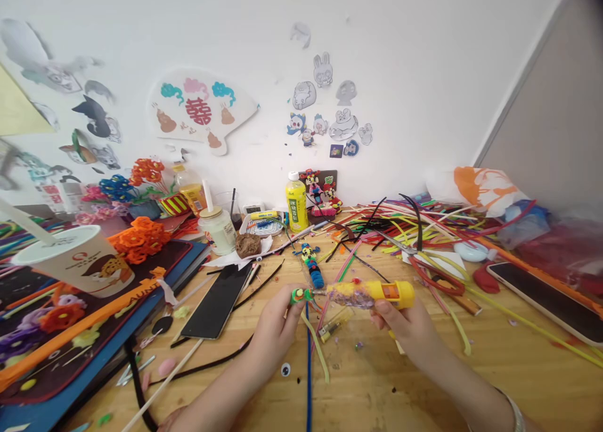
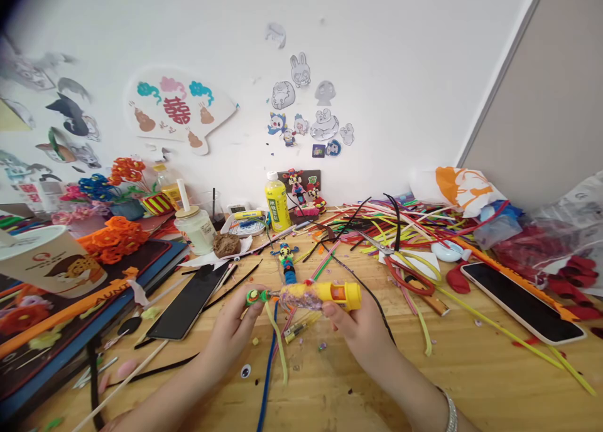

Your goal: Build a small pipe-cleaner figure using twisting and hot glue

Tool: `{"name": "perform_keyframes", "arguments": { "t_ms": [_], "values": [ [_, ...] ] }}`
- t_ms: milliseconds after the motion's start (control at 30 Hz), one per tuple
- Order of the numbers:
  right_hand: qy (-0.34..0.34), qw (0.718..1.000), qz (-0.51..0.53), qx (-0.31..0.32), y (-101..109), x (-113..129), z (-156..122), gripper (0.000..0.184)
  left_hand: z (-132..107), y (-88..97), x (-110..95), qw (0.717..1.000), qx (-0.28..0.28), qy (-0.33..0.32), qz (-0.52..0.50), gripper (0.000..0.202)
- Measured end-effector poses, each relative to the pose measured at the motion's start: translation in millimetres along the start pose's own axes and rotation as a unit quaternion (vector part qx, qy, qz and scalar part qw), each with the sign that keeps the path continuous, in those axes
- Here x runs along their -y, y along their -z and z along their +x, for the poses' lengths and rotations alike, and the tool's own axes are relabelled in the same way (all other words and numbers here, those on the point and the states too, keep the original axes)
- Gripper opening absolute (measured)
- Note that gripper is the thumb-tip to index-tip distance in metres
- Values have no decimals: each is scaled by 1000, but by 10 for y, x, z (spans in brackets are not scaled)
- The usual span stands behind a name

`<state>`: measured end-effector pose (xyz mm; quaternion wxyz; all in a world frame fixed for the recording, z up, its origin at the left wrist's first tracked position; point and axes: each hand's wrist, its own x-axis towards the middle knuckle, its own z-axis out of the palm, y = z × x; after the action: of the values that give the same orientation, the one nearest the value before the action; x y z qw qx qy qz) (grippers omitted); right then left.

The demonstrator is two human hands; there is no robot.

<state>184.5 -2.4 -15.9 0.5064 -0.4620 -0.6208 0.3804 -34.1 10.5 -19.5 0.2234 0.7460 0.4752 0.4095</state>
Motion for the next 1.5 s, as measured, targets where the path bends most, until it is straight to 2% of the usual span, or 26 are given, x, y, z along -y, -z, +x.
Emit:
{"name": "perform_keyframes", "arguments": {
  "t_ms": [333,400,467,533,667,733,767,800,867,933,1000,1067,1100,1133,1167,1200,1267,1367,1500],
  "values": [
    [13,999,-33,9,25,40,9,46,1,7,-7,1000,-11,0,-6,19],
    [27,997,-71,17,41,40,19,46,-3,16,-24,1000,-16,0,-9,19],
    [49,987,-154,15,71,48,46,44,-6,32,-44,1000,-22,-5,-15,19],
    [71,954,-290,-6,124,42,97,37,-3,55,-61,999,-33,-11,-23,19],
    [73,820,-565,-57,333,-170,264,18,34,117,-57,994,-90,17,-58,19],
    [35,765,-636,-88,478,-386,358,22,65,140,-28,988,-114,52,-90,21],
    [19,752,-652,-97,551,-500,402,21,82,147,-9,984,-125,68,-106,21],
    [10,750,-654,-101,616,-604,441,21,99,152,11,981,-134,77,-119,21],
    [10,757,-646,-96,700,-743,497,21,126,156,46,976,-150,80,-134,20],
    [26,762,-641,-91,686,-750,515,23,139,155,64,974,-155,78,-143,20],
    [73,779,-617,-83,543,-624,486,24,136,153,58,973,-148,91,-154,20],
    [172,830,-529,-39,278,-416,413,21,124,149,37,971,-139,108,-165,20],
    [216,853,-475,24,114,-306,366,21,116,146,26,970,-134,115,-166,20],
    [244,863,-429,109,-59,-204,318,21,110,143,17,970,-129,121,-165,20],
    [257,863,-398,175,-233,-118,274,21,105,140,11,971,-125,126,-163,21],
    [263,859,-384,213,-399,-53,238,18,102,138,10,971,-120,128,-160,22],
    [269,842,-389,260,-677,3,200,9,102,132,22,974,-113,124,-153,22],
    [277,821,-420,269,-931,-50,215,6,111,128,54,981,-113,90,-132,20],
    [274,806,-452,267,-1041,-154,253,8,121,133,56,987,-117,54,-95,19]
  ]
}}
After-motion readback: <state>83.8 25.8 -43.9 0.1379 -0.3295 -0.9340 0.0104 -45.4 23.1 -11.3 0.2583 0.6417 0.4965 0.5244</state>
